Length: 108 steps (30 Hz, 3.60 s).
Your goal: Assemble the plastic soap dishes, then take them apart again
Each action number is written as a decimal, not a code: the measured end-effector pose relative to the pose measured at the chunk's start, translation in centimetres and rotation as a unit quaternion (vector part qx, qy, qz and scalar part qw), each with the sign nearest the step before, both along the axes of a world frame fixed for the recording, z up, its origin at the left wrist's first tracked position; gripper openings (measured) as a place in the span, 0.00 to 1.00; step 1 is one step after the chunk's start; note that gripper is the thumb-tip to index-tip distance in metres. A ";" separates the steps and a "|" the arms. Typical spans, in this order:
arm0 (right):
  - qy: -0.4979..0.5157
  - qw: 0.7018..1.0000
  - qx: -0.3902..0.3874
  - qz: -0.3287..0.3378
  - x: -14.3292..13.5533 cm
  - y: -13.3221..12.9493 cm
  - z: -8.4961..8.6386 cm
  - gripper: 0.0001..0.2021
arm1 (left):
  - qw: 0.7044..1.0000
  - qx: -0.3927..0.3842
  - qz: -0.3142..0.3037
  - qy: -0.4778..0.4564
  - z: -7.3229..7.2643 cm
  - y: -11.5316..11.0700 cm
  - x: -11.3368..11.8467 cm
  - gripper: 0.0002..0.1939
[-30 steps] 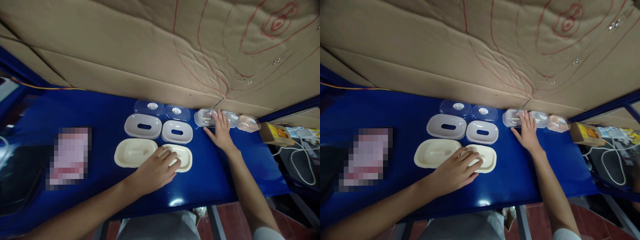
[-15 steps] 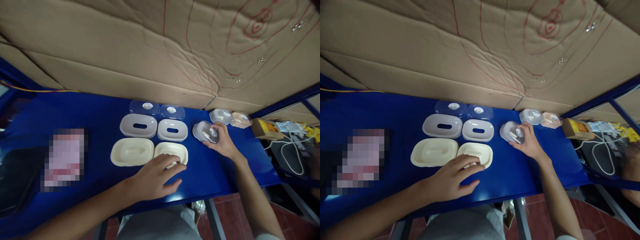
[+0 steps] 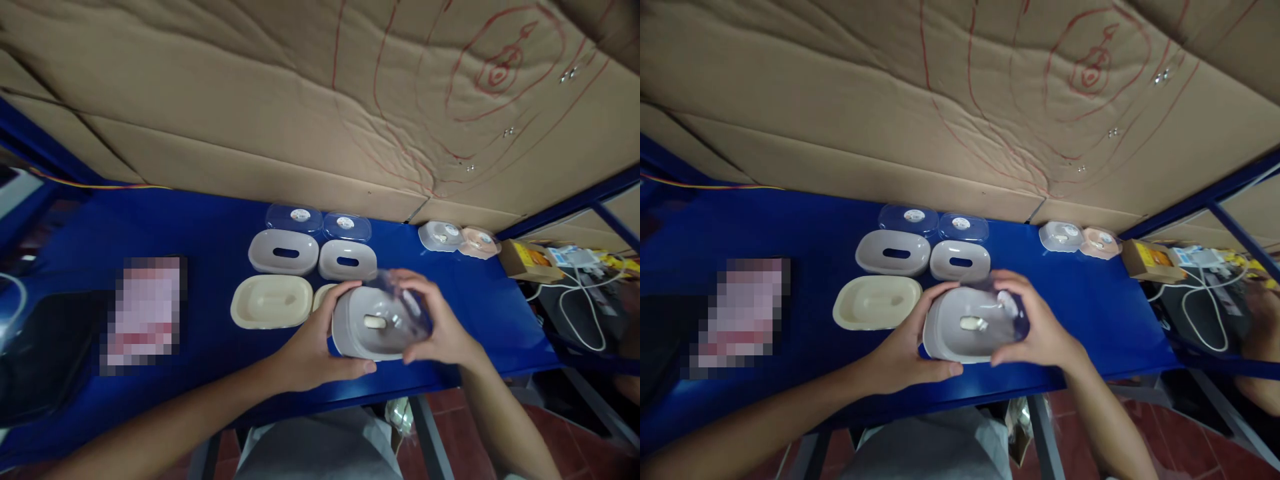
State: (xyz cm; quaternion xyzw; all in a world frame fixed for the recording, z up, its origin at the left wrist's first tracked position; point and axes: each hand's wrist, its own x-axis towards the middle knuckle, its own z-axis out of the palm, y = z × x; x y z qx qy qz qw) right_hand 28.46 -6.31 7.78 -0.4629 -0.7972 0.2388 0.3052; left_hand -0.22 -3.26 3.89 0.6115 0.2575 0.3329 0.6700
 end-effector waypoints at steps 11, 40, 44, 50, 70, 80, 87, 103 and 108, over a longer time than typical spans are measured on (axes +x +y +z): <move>-0.213 0.966 0.016 -0.146 10.6 10.5 -5.4 0.36 | 0.991 0.099 -0.071 0.049 -0.8 -0.1 -0.1 0.58; -0.077 0.988 -0.058 0.118 -2.3 3.3 0.1 0.51 | 0.998 -0.003 0.066 0.000 -0.5 1.3 -0.2 0.53; -0.050 0.994 -0.019 0.091 -2.9 3.5 -2.8 0.42 | 0.996 -0.037 0.087 -0.005 -0.9 1.8 0.1 0.52; 0.000 0.997 -0.003 0.079 -3.1 3.3 -3.5 0.36 | 0.995 -0.059 0.076 0.006 -0.9 1.8 0.0 0.56; -0.152 0.972 -0.054 -0.171 9.0 5.4 -3.0 0.32 | 0.990 0.127 -0.025 0.054 -1.5 1.0 -0.8 0.57; -0.157 0.980 -0.077 -0.094 7.8 6.1 -3.7 0.29 | 0.984 0.159 -0.044 0.064 -1.8 1.0 -1.0 0.59; -0.189 0.976 -0.076 -0.075 6.9 6.3 -3.7 0.29 | 0.984 0.150 -0.052 0.082 -1.9 1.1 -0.9 0.57; -0.180 0.980 0.085 -0.006 -0.7 4.7 -3.7 0.16 | 0.978 0.202 -0.027 0.046 -2.1 1.6 -0.9 0.57; -0.115 0.990 0.085 0.008 -0.7 4.2 -3.3 0.19 | 0.984 0.179 -0.012 0.022 -1.6 1.7 -0.9 0.54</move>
